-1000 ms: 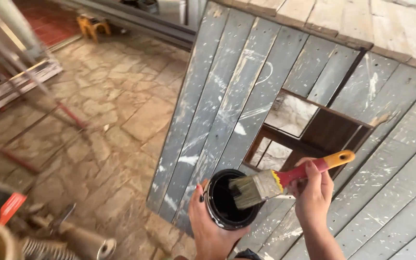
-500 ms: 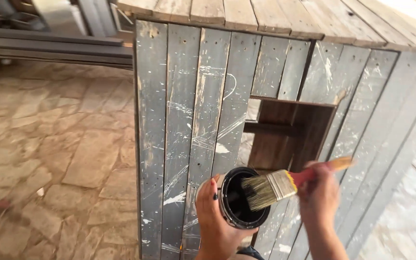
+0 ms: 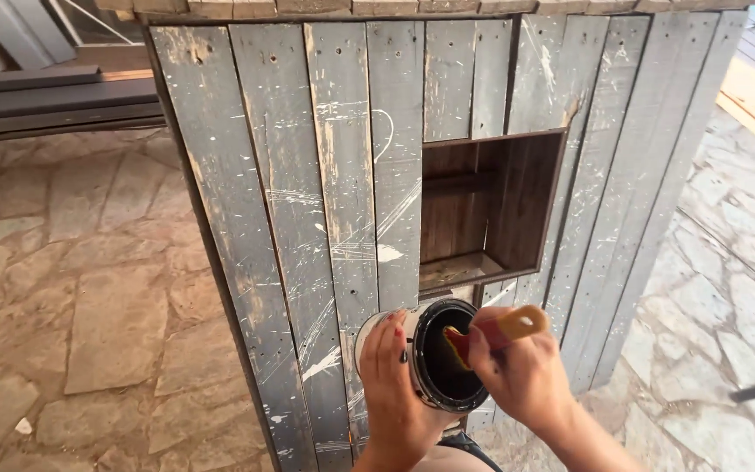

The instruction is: Painting the interior and exterior of a small wooden structure using a brush and a can of dark paint.

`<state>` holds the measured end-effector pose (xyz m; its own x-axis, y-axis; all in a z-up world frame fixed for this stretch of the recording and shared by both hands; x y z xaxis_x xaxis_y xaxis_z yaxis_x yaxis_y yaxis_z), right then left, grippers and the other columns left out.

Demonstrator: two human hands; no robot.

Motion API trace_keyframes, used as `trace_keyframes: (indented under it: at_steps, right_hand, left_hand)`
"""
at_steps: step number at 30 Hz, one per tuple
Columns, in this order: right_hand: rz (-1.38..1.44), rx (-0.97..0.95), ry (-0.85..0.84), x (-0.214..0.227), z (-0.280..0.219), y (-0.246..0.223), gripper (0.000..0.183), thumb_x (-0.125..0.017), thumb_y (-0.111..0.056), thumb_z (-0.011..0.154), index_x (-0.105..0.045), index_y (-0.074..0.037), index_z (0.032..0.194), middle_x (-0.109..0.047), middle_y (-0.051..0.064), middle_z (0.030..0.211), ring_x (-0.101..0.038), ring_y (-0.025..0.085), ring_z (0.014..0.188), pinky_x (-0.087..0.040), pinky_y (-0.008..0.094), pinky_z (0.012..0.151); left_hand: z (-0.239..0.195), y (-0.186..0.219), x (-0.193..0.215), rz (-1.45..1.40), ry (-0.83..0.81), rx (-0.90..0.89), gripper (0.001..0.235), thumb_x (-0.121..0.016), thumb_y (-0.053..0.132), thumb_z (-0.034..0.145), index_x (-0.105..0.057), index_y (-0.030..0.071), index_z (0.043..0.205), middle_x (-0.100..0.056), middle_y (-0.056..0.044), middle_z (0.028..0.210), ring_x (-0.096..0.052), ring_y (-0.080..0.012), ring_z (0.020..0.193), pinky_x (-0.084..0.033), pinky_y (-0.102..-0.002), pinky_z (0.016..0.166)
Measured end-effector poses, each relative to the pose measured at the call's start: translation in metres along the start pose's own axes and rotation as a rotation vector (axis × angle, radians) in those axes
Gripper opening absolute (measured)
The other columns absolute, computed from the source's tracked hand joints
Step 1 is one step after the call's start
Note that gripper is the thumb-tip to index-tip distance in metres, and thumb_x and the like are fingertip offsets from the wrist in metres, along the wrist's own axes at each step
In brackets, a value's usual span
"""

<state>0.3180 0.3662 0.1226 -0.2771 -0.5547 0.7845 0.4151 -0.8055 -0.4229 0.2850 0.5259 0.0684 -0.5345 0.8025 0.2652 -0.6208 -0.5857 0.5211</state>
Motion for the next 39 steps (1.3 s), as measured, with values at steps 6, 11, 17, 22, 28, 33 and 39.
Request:
trace_keyframes:
  at_steps: [6,11,17,22,28,33,39]
  right_hand:
    - [0.030,-0.114,0.144,0.011,-0.012,0.007,0.012,-0.060,-0.013,0.092,-0.069,-0.009,0.097,-0.074,0.004,0.088,-0.072,0.018,0.069,-0.056,0.031,0.065]
    - [0.170,-0.200,0.415,0.045,-0.009,0.005,0.018,-0.047,-0.017,0.100,-0.064,-0.010,0.097,-0.062,0.001,0.061,-0.057,0.012,0.051,-0.043,0.027,0.051]
    - [0.857,-0.640,0.614,0.029,-0.008,0.061,0.023,-0.046,-0.019,0.104,-0.060,-0.008,0.089,-0.054,0.003,0.064,-0.046,0.007,0.047,-0.032,0.019,0.038]
    - [0.891,-1.344,0.672,0.006,-0.026,0.075,0.015,-0.068,-0.029,0.088,-0.067,-0.015,0.094,-0.052,-0.001,0.071,-0.044,0.006,0.063,-0.035,0.022,0.050]
    - [1.053,-0.768,0.581,0.015,-0.021,0.063,0.022,-0.049,-0.018,0.104,-0.060,-0.010,0.087,-0.057,0.000,0.073,-0.042,0.005,0.046,-0.030,0.019,0.035]
    - [0.138,-0.230,0.380,0.043,-0.012,-0.012,0.021,-0.049,-0.021,0.102,-0.063,-0.006,0.099,-0.064,0.004,0.055,-0.064,0.014,0.052,-0.050,0.027,0.056]
    - [-0.047,-0.049,0.039,-0.009,0.002,-0.040,0.012,-0.061,-0.017,0.092,-0.069,-0.007,0.093,-0.073,0.003,0.073,-0.066,0.014,0.051,-0.055,0.029,0.046]
  left_hand:
    - [-0.002,-0.002,0.005,-0.015,-0.021,-0.009,0.101,-0.072,0.064,0.089,-0.028,-0.003,0.150,-0.050,-0.026,0.147,-0.055,-0.0447,0.135,-0.046,-0.060,0.117]
    - [-0.013,-0.013,0.004,-0.115,-0.039,0.088,0.118,-0.088,0.062,0.073,-0.028,-0.003,0.151,-0.051,-0.024,0.147,-0.053,-0.0418,0.136,-0.043,-0.056,0.118]
    - [-0.019,-0.015,0.004,-0.133,-0.035,0.187,0.136,-0.102,0.047,0.057,-0.023,-0.002,0.156,-0.050,-0.023,0.149,-0.050,-0.0413,0.140,-0.039,-0.057,0.120]
    - [-0.017,-0.014,0.007,-0.129,-0.055,0.177,0.135,-0.102,0.049,0.059,-0.023,-0.003,0.155,-0.050,-0.024,0.150,-0.048,-0.0416,0.142,-0.037,-0.059,0.122]
    - [-0.011,-0.017,0.015,-0.103,-0.010,0.084,0.131,-0.096,0.059,0.067,-0.022,-0.003,0.156,-0.050,-0.026,0.148,-0.054,-0.0435,0.135,-0.044,-0.057,0.116]
    - [-0.001,-0.016,0.024,-0.081,-0.007,0.019,0.116,-0.085,0.063,0.079,-0.025,-0.002,0.155,-0.047,-0.025,0.151,-0.053,-0.0440,0.137,-0.045,-0.058,0.118]
    - [0.004,-0.017,0.031,-0.057,0.063,-0.007,0.099,-0.073,0.059,0.091,-0.025,0.002,0.155,-0.051,-0.025,0.147,-0.057,-0.0450,0.131,-0.048,-0.059,0.115]
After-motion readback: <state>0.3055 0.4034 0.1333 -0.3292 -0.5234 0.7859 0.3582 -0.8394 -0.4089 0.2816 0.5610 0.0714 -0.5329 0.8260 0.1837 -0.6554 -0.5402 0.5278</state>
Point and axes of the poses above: each hand's wrist, its own z-axis towards the middle knuckle, its own x-axis out of the back of the hand, y = z × x, the point moved 5 cm from there along z, towards the middle knuckle
